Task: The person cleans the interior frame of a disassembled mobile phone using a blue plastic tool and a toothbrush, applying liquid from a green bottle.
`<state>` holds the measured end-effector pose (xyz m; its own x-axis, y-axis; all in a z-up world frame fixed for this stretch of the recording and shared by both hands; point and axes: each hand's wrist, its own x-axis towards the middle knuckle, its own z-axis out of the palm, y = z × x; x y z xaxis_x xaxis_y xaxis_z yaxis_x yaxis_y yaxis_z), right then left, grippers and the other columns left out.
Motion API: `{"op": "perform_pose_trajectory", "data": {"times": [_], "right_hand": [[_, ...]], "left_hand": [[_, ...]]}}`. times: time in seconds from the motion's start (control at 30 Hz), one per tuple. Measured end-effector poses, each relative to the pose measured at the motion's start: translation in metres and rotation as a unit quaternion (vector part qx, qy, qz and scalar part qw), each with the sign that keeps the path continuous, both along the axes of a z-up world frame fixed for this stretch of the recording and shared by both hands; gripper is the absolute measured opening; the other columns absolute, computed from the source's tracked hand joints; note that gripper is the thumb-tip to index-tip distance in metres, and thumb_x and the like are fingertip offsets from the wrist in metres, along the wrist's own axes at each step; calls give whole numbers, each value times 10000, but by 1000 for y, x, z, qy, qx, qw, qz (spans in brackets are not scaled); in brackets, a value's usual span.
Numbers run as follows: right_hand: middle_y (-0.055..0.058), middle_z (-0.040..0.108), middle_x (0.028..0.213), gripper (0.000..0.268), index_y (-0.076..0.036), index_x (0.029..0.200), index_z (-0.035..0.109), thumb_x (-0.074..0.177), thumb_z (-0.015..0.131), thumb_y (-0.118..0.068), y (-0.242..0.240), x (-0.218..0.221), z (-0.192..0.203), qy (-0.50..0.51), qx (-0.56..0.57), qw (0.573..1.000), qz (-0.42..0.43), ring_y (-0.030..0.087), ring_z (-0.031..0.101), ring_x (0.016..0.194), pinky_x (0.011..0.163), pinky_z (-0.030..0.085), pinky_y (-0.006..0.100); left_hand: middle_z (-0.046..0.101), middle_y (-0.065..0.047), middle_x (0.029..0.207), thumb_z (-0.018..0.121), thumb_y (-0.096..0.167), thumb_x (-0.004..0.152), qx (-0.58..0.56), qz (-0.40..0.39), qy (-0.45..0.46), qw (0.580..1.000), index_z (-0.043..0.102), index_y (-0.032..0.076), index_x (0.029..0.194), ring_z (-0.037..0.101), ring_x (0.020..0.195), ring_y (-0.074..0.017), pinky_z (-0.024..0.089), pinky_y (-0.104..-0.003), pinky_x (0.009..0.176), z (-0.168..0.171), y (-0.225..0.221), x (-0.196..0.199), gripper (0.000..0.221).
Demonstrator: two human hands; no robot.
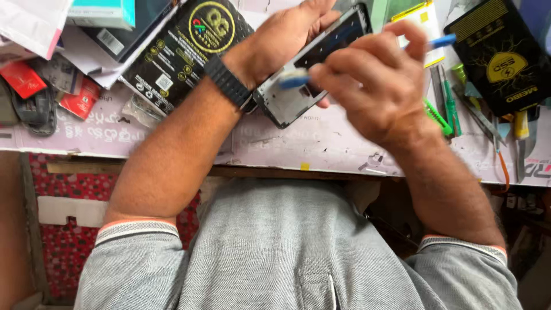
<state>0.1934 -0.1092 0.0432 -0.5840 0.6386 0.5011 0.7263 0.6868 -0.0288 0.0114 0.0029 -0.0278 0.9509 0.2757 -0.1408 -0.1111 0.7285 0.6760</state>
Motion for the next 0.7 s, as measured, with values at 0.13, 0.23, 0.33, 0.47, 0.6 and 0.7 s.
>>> {"op": "perform_pose_trajectory", "data": {"times": [0.13,0.23,0.33,0.47,0.6,0.7], "right_hand": [[-38,699,1079,200,-176,1115,796,929,751,-118,3,-7,0,-1,32,999,11,164,632,1010,1035,364,420],[-10,704,1088,181,-138,1086,773,915,743,-85,7,3,-5,56,-12,998,-26,208,643,1017,994,372,429],[-21,691,1076,142,-152,1058,758,950,736,-63,5,-1,-17,81,-27,996,26,170,652,1013,1017,389,408],[14,705,969,100,-117,1022,784,947,776,-52,6,29,-4,80,0,989,-122,213,645,911,938,405,429],[-5,738,1018,188,-142,1033,769,1005,705,33,4,24,-13,100,-29,993,-56,177,664,954,953,434,379],[17,744,1030,171,-123,1053,763,1055,702,36,8,33,-12,114,-10,988,-99,192,671,988,927,402,387]], "left_hand": [[622,-86,945,330,756,1047,25,8,-17,1000,604,-71,1172,626,770,-151,577,-280,677,3,-1,8,880],[736,-124,985,340,797,929,-21,13,30,999,636,-23,1210,762,777,-212,666,-350,648,12,-2,-3,917],[727,-180,1048,327,790,997,-45,10,-6,999,625,-69,1271,740,846,-247,658,-383,754,14,-2,1,949],[697,-145,1070,319,834,913,-24,-4,46,999,594,32,1329,747,827,-275,663,-410,691,22,-2,3,944],[704,-178,1170,326,849,896,-37,-15,48,998,575,15,1362,756,890,-305,660,-407,704,28,-4,4,987],[687,-173,1135,322,818,872,-19,-16,54,998,586,-4,1353,766,904,-318,670,-416,712,26,-5,5,988]]}}
